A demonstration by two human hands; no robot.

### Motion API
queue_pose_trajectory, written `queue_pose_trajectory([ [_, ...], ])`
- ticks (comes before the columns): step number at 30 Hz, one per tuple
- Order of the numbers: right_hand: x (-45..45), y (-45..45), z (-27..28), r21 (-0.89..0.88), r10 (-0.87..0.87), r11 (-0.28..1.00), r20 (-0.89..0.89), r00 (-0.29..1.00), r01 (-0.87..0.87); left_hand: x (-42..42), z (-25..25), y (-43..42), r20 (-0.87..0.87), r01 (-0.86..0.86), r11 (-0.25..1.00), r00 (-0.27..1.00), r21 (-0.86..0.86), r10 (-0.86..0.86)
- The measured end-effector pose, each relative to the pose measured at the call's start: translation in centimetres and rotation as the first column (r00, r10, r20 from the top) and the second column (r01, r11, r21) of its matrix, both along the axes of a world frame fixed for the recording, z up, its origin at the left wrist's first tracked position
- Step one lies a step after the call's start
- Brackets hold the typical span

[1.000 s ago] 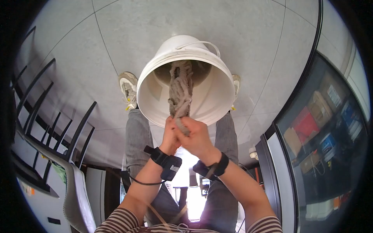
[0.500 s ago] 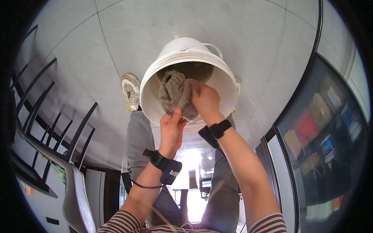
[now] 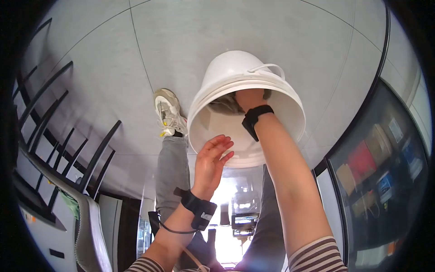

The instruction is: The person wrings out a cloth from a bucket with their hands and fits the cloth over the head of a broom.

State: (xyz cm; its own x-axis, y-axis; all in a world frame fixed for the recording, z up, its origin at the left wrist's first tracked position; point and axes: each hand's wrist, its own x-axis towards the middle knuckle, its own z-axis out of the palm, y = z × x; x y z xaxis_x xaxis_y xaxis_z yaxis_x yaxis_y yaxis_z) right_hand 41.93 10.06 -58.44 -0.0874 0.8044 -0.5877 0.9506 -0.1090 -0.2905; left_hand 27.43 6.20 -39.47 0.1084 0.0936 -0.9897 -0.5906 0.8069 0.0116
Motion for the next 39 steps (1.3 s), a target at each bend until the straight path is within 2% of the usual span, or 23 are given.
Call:
queue_pose_trajectory([
  [2, 0.1, 0.2, 0.1, -0.102, 0.08, 0.992, 0.012, 0.997, -0.079, -0.3, -0.1, -0.2, 0.024, -0.008, 1.0, 1.0, 0.008, 0.007],
  [4, 0.8, 0.1, 1.2, -0.058, 0.049, 0.997, -0.072, 0.996, -0.053, -0.3, -0.2, -0.6, 0.028, 0.018, 0.998, 0.999, 0.061, -0.019],
  [6, 1.3, 0.0, 2.7, -0.093, -0.199, 0.979, -0.235, 0.951, 0.182, -0.1, 0.1, -0.4, -0.002, 0.044, 0.995, 0.999, 0.09, -0.044],
  [7, 1.2, 0.8, 6.3, -0.119, -0.221, 0.974, -0.31, 0.925, 0.192, 0.0, 0.1, 0.0, -0.045, 0.076, 0.987, 0.996, 0.138, -0.071],
  [8, 1.7, 1.2, 9.8, -0.201, -0.169, 0.975, -0.409, 0.897, 0.092, 0.0, -0.1, 0.3, -0.039, 0.066, 0.987, 0.997, 0.148, -0.061],
  [10, 1.9, 0.2, 14.3, -0.107, -0.136, 0.99, -0.59, 0.796, 0.09, -0.2, -0.3, 0.3, -0.036, 0.119, 0.96, 0.993, 0.255, -0.113],
  [12, 2.2, 0.0, 18.4, -0.089, -0.003, 0.994, -0.586, 0.811, -0.061, 0.2, -0.4, 0.3, -0.03, 0.13, 0.954, 0.992, 0.271, -0.126],
  [13, 2.4, -0.3, 19.8, -0.033, 0.101, 0.989, -0.576, 0.812, -0.147, 0.5, -0.4, 0.4, -0.085, 0.17, 0.946, 0.985, 0.274, -0.152],
  [14, 2.4, -0.2, 21.0, -0.032, 0.103, 0.988, -0.573, 0.813, -0.148, 0.8, -0.4, 0.4, -0.142, 0.211, 0.938, 0.974, 0.275, -0.178],
  [16, 2.1, 0.1, 23.3, 0.033, 0.269, 0.947, -0.622, 0.736, -0.318, 1.4, -0.4, -0.1, -0.12, 0.225, 0.939, 0.972, 0.259, -0.2],
  [19, 1.9, -0.1, 25.3, 0.081, 0.364, 0.908, -0.636, 0.68, -0.41, 2.3, -0.4, -0.2, -0.051, 0.24, 0.971, 0.97, 0.013, -0.239],
  [21, 2.0, -0.7, 26.3, 0.114, 0.376, 0.906, -0.661, 0.649, -0.408, 2.9, -0.4, -0.3, -0.088, 0.113, 0.983, 0.991, 0.146, -0.101],
  [22, 2.0, -1.0, 26.8, 0.147, 0.39, 0.901, -0.685, 0.615, -0.408, 2.8, -0.5, -0.5, -0.092, 0.117, 0.983, 0.99, 0.141, -0.105],
  [24, 2.3, -1.1, 28.0, 0.137, 0.395, 0.891, -0.707, 0.586, -0.434, 2.6, -0.9, -0.9, -0.118, 0.23, 0.946, 0.971, 0.23, -0.207],
  [26, 2.7, -1.3, 29.1, 0.115, 0.386, 0.882, -0.732, 0.562, -0.457, 2.8, -1.2, -1.0, -0.159, 0.299, 0.928, 0.95, 0.223, -0.268],
  [28, 3.6, -1.2, 29.8, 0.107, 0.39, 0.877, -0.728, 0.564, -0.469, 2.5, -1.9, -1.5, -0.197, 0.368, 0.905, 0.924, 0.213, -0.329],
  [30, 4.9, -0.9, 30.1, 0.078, 0.358, 0.89, -0.728, 0.584, -0.449, 1.7, -2.8, -1.9, -0.052, 0.476, 0.873, 0.879, 0.108, -0.474],
  [31, 5.6, -0.8, 29.9, 0.077, 0.358, 0.89, -0.727, 0.585, -0.449, 1.7, -2.8, -1.8, -0.051, 0.476, 0.872, 0.879, 0.109, -0.474],
  [33, 6.9, -0.4, 29.4, -0.045, 0.328, 0.889, -0.631, 0.703, -0.455, 2.0, -2.4, -1.7, -0.084, 0.514, 0.857, 0.856, 0.03, -0.51],
  [34, 7.0, -0.5, 28.9, -0.048, 0.324, 0.89, -0.631, 0.705, -0.453, 2.2, -2.4, -2.1, -0.082, 0.516, 0.856, 0.855, 0.029, -0.513],
  [36, 7.1, -1.1, 27.9, -0.225, 0.169, 0.937, -0.374, 0.912, -0.267, 2.8, -2.4, -2.3, -0.345, 0.29, 0.929, 0.917, 0.229, -0.201],
  [37, 7.2, -0.7, 27.4, -0.303, 0.136, 0.92, -0.344, 0.929, -0.247, 2.8, -2.1, -1.9, -0.344, 0.295, 0.928, 0.916, 0.229, -0.207],
  [39, 7.0, -1.1, 26.3, -0.33, 0.141, 0.914, -0.286, 0.948, -0.236, 2.5, -1.4, -1.2, -0.528, 0.425, 0.831, 0.827, 0.358, -0.196],
])
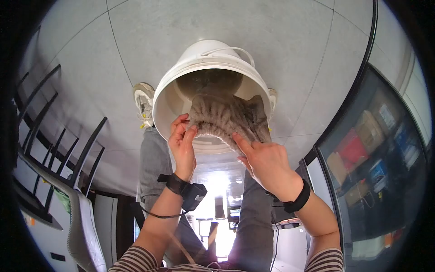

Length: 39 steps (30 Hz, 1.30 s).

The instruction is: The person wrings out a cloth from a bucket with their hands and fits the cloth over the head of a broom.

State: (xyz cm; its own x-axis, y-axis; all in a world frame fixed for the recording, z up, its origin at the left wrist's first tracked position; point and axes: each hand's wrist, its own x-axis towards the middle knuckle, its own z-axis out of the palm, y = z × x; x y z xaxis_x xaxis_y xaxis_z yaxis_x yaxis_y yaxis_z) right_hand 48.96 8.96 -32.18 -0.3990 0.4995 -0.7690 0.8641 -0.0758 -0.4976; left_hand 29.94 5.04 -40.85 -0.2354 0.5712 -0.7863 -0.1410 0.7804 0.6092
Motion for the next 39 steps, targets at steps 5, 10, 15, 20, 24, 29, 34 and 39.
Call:
queue_pose_trajectory([
  [5, -0.7, 0.5, -1.9, -0.024, 0.003, 1.0, 0.171, 0.985, 0.001, -0.8, 0.8, 1.3, 0.328, -0.132, 0.969, 0.924, -0.211, 0.197],
  [10, -0.3, -0.8, -4.2, 0.032, -0.435, 0.895, -0.162, 0.885, 0.446, -0.6, 1.0, 2.0, 0.484, -0.057, 0.928, 0.84, -0.369, 0.244],
  [15, -3.2, -0.3, -4.9, -0.108, -0.567, 0.823, -0.211, 0.796, 0.557, -0.3, 1.4, 1.5, 0.651, 0.15, 0.93, 0.751, -0.336, 0.114],
  [20, -3.9, 0.2, -5.4, -0.133, -0.213, 0.97, -0.043, 0.976, 0.206, -1.0, 0.7, 0.1, 0.686, 0.321, 0.91, 0.725, -0.261, -0.059],
  [24, -3.4, -0.3, -8.1, -0.042, -0.335, 0.942, -0.022, 0.942, 0.334, -0.4, 0.8, 0.2, 0.644, 0.199, 0.944, 0.765, -0.262, 0.017],
  [29, -3.9, 0.0, -15.3, 0.164, -0.403, 0.908, 0.089, 0.911, 0.386, -1.6, 1.2, 2.2, 0.469, -0.056, 0.953, 0.861, -0.298, 0.198],
  [34, -5.7, -1.0, -23.5, 0.349, -0.23, 0.926, 0.224, 0.947, 0.143, -2.0, 0.7, 0.9, 0.453, -0.043, 0.908, 0.857, -0.416, 0.248],
  [39, -4.8, -2.0, -28.2, 0.212, -0.328, 0.932, 0.149, 0.933, 0.294, -2.9, 0.5, 0.6, 0.435, -0.108, 0.881, 0.838, -0.46, 0.33],
])
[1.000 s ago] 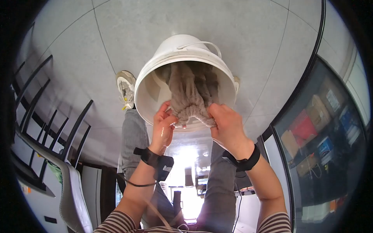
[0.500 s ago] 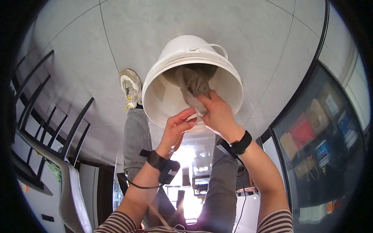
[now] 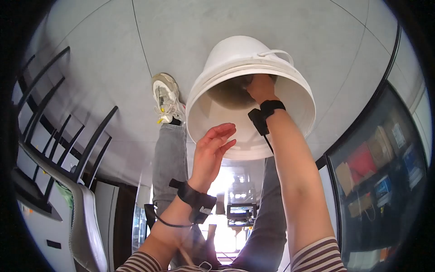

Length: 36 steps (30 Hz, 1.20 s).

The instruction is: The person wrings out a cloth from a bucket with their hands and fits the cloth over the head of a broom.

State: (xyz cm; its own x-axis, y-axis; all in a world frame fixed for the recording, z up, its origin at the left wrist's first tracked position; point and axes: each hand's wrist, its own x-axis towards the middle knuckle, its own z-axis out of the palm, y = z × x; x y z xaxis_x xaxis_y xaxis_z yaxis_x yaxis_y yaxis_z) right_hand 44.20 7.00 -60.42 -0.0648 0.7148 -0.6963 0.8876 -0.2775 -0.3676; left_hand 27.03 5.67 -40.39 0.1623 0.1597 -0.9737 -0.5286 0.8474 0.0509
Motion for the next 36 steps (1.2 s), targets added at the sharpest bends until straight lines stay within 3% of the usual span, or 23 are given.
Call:
queue_pose_trajectory([
  [2, 0.1, 2.5, 5.4, -0.25, -0.274, 0.932, -0.011, 0.962, 0.263, 0.6, 0.1, -0.2, 0.022, -0.029, 1.0, 0.999, 0.006, 0.029],
  [3, 0.9, 1.3, 6.4, 0.026, -0.179, 0.982, -0.18, 0.967, 0.186, 0.8, 0.2, -0.1, 0.023, -0.028, 0.999, 0.999, -0.034, 0.028],
  [6, 1.4, 1.8, 14.8, -0.11, -0.331, 0.944, -0.358, 0.873, 0.313, 1.4, -0.2, -0.6, 0.066, -0.022, 0.998, 0.997, -0.06, 0.026],
  [9, 2.2, 2.1, 21.9, -0.285, -0.369, 0.926, -0.536, 0.759, 0.249, 2.2, -0.4, -0.3, 0.025, 0.029, 0.99, 0.999, -0.139, -0.026],
  [10, 2.4, 2.5, 23.9, -0.279, -0.364, 0.928, -0.537, 0.761, 0.248, 2.1, -0.7, -0.1, 0.14, -0.081, 0.987, 0.985, -0.142, 0.101],
  [11, 2.5, 3.0, 25.9, -0.371, -0.422, 0.9, -0.604, 0.676, 0.23, 2.1, -0.8, 0.1, 0.252, -0.186, 0.969, 0.942, -0.16, 0.222],
  [12, 2.7, 3.0, 27.2, -0.461, -0.484, 0.864, -0.653, 0.582, 0.202, 2.2, -0.7, 0.4, 0.254, -0.183, 0.97, 0.942, -0.161, 0.22],
  [14, 3.5, 2.5, 28.4, -0.553, -0.551, 0.816, -0.658, 0.514, 0.168, 2.3, -0.5, 1.0, 0.304, -0.295, 0.933, 0.887, -0.207, 0.348],
  [16, 4.5, 1.7, 28.8, -0.631, -0.615, 0.764, -0.652, 0.444, 0.131, 2.3, -0.1, 1.4, 0.405, -0.227, 0.941, 0.858, -0.251, 0.315],
  [18, 5.0, -0.4, 27.8, -0.832, -0.899, 0.395, -0.263, 0.351, 0.39, 2.3, -0.1, 1.0, 0.21, -0.187, 0.94, 0.945, -0.285, 0.252],
  [19, 4.4, -0.9, 27.1, -0.833, -0.903, 0.391, -0.263, 0.341, 0.392, 2.2, -0.4, 0.8, 0.208, -0.178, 0.942, 0.948, -0.285, 0.242],
  [21, 2.4, -1.3, 25.4, -0.731, -0.942, 0.177, -0.321, -0.102, 0.659, 1.9, -1.1, 0.6, 0.257, -0.286, 0.911, 0.895, -0.297, 0.365],
  [22, 1.9, -1.6, 24.8, -0.734, -0.941, 0.175, -0.32, -0.107, 0.656, 2.1, -1.3, 0.5, 0.252, -0.284, 0.912, 0.898, -0.295, 0.361],
  [24, 1.1, -2.6, 23.8, -0.794, -0.939, -0.171, -0.049, -0.341, 0.583, 2.5, -1.1, 0.4, 0.106, -0.316, 0.919, 0.932, -0.235, 0.348],
  [25, 0.8, -3.1, 23.0, -0.868, -0.921, -0.22, 0.034, -0.389, 0.444, 2.5, -0.9, 0.5, 0.103, -0.313, 0.919, 0.933, -0.239, 0.345],
  [27, 0.3, -3.3, 22.3, -0.911, -0.92, -0.177, 0.019, -0.392, 0.372, 2.5, -0.3, 0.9, -0.019, -0.115, 0.993, 0.993, -0.039, 0.115],
  [28, -0.1, -3.2, 21.8, -0.947, -0.919, -0.125, -0.002, -0.394, 0.296, 2.4, -0.4, 0.7, -0.027, -0.111, 0.993, 0.994, -0.043, 0.11],
  [30, -0.9, -3.0, 21.1, -0.946, -0.932, -0.09, -0.03, -0.36, 0.312, 2.3, -0.2, 0.6, -0.162, 0.301, 0.951, 0.945, 0.077, -0.286],
  [32, -1.9, -2.9, 20.7, -0.942, -0.944, -0.052, -0.062, -0.325, 0.332, 3.0, 0.3, 0.8, -0.205, 0.392, 0.919, 0.903, 0.033, -0.378],
  [33, -2.3, -2.8, 20.6, -0.932, -0.946, -0.049, -0.072, -0.317, 0.358, 3.3, 0.4, 0.5, -0.386, 0.67, 0.731, 0.713, 0.129, -0.585],
  [34, -2.6, -2.6, 20.5, -0.921, -0.948, -0.043, -0.085, -0.307, 0.387, 3.5, 0.5, 0.4, -0.571, 0.877, 0.453, 0.456, 0.159, -0.683],
  [35, -2.6, -2.8, 20.1, -0.92, -0.948, -0.044, -0.084, -0.307, 0.39, 3.6, 0.8, 0.2, -0.597, 0.942, 0.286, 0.333, 0.176, -0.73],
  [36, -2.8, -3.0, 19.7, -0.906, -0.937, -0.094, -0.06, -0.345, 0.413, 3.7, 1.1, 0.4, -0.594, 0.941, 0.287, 0.335, 0.177, -0.731],
])
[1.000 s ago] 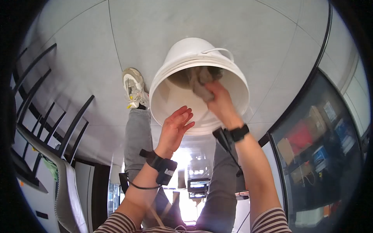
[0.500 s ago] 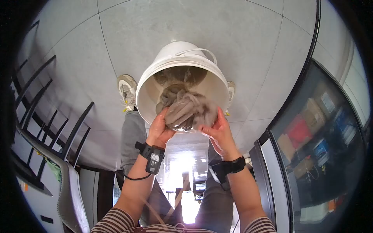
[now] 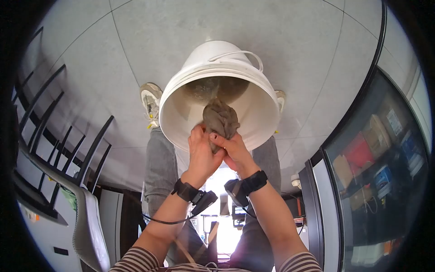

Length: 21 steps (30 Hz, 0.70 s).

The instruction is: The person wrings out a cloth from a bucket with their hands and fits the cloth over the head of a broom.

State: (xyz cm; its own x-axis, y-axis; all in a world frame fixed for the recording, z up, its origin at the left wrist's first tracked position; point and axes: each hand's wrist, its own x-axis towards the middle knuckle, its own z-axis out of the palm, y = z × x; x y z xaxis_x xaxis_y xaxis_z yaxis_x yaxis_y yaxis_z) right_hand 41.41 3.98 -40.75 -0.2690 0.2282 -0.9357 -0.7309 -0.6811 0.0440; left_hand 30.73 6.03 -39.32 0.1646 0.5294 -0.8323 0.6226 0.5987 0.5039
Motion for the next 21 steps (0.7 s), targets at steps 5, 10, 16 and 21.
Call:
queue_pose_trajectory([
  [5, 1.8, 0.7, 0.9, -0.274, -0.061, 0.958, 0.09, 0.994, 0.084, -1.0, -0.7, -0.2, 0.383, -0.149, 0.989, 0.913, -0.015, 0.144],
  [10, 3.3, 0.8, 3.2, -0.34, -0.422, 0.884, -0.289, 0.86, 0.32, -1.7, -1.2, 1.3, 0.241, -0.724, 0.482, 0.418, -0.494, 0.876],
  [16, 2.8, 1.0, 6.7, -0.385, -0.536, 0.841, -0.498, 0.682, 0.38, -1.4, -1.2, 1.7, 0.285, -0.213, 0.278, -0.004, -0.937, 0.959],
  [21, 4.5, 2.1, 5.3, -0.201, 0.057, 0.968, -0.402, 0.914, -0.149, -1.7, -0.2, 4.3, 0.359, -0.358, 0.442, 0.277, -0.822, 0.891],
])
